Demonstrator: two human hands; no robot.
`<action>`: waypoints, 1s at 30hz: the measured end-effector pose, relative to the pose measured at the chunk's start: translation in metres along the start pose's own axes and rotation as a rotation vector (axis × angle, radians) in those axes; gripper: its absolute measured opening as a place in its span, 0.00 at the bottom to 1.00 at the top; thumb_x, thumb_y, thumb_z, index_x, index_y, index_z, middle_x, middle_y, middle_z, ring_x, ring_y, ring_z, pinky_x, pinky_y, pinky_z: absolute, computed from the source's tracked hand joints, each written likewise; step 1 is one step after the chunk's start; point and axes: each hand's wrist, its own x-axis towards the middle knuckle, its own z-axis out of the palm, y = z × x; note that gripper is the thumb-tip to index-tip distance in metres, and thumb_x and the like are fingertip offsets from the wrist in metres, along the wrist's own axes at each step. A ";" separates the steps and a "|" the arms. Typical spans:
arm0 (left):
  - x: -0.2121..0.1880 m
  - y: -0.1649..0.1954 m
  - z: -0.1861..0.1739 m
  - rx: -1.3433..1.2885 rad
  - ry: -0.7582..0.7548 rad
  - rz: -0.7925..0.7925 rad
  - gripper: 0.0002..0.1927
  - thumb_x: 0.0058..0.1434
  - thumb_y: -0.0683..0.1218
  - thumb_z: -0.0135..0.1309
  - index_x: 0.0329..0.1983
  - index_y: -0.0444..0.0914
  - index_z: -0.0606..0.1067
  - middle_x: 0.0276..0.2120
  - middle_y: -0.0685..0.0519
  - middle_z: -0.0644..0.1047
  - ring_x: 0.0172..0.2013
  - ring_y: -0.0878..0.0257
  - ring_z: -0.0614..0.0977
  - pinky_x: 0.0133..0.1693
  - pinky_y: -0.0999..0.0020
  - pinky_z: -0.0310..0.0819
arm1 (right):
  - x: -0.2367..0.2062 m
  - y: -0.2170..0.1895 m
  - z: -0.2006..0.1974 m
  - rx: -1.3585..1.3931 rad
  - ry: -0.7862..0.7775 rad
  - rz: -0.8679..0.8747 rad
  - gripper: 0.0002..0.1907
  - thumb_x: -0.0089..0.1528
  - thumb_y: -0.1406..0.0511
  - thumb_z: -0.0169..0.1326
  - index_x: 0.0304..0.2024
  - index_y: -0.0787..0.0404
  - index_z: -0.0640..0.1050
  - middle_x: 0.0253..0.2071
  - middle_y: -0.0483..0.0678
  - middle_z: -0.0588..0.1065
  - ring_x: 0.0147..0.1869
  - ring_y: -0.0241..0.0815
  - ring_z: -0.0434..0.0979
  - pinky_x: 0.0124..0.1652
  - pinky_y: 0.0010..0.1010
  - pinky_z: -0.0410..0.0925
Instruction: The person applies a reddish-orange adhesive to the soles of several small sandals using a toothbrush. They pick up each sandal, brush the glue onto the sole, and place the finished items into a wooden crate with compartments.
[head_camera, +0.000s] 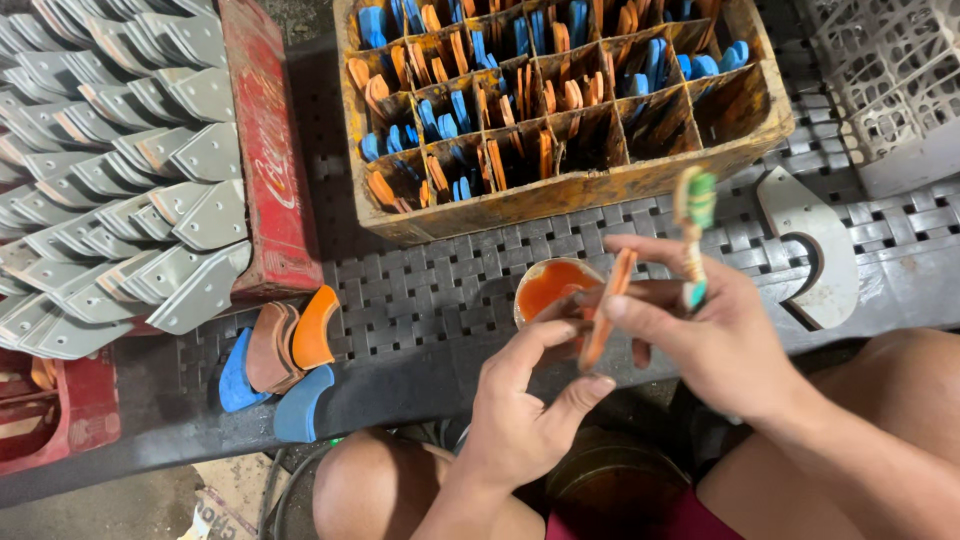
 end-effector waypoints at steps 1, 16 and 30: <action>0.000 0.001 -0.002 -0.029 -0.025 -0.071 0.19 0.64 0.47 0.65 0.53 0.33 0.74 0.47 0.46 0.83 0.49 0.61 0.86 0.53 0.67 0.81 | 0.000 0.001 -0.003 0.040 -0.026 -0.004 0.28 0.60 0.67 0.59 0.64 0.61 0.73 0.38 0.49 0.83 0.34 0.34 0.81 0.27 0.27 0.71; 0.004 0.009 -0.013 0.040 -0.079 -0.070 0.15 0.61 0.44 0.67 0.47 0.34 0.77 0.45 0.47 0.84 0.46 0.60 0.87 0.51 0.67 0.81 | -0.004 0.016 -0.015 0.001 -0.106 -0.010 0.30 0.68 0.60 0.53 0.73 0.57 0.70 0.37 0.44 0.78 0.31 0.32 0.72 0.27 0.27 0.70; 0.005 -0.005 -0.048 -0.336 0.443 -0.146 0.18 0.67 0.38 0.58 0.57 0.31 0.68 0.54 0.43 0.78 0.53 0.58 0.82 0.54 0.62 0.82 | 0.004 0.005 0.007 -1.483 -0.063 -0.318 0.15 0.61 0.57 0.55 0.46 0.56 0.75 0.38 0.52 0.71 0.27 0.52 0.78 0.23 0.42 0.71</action>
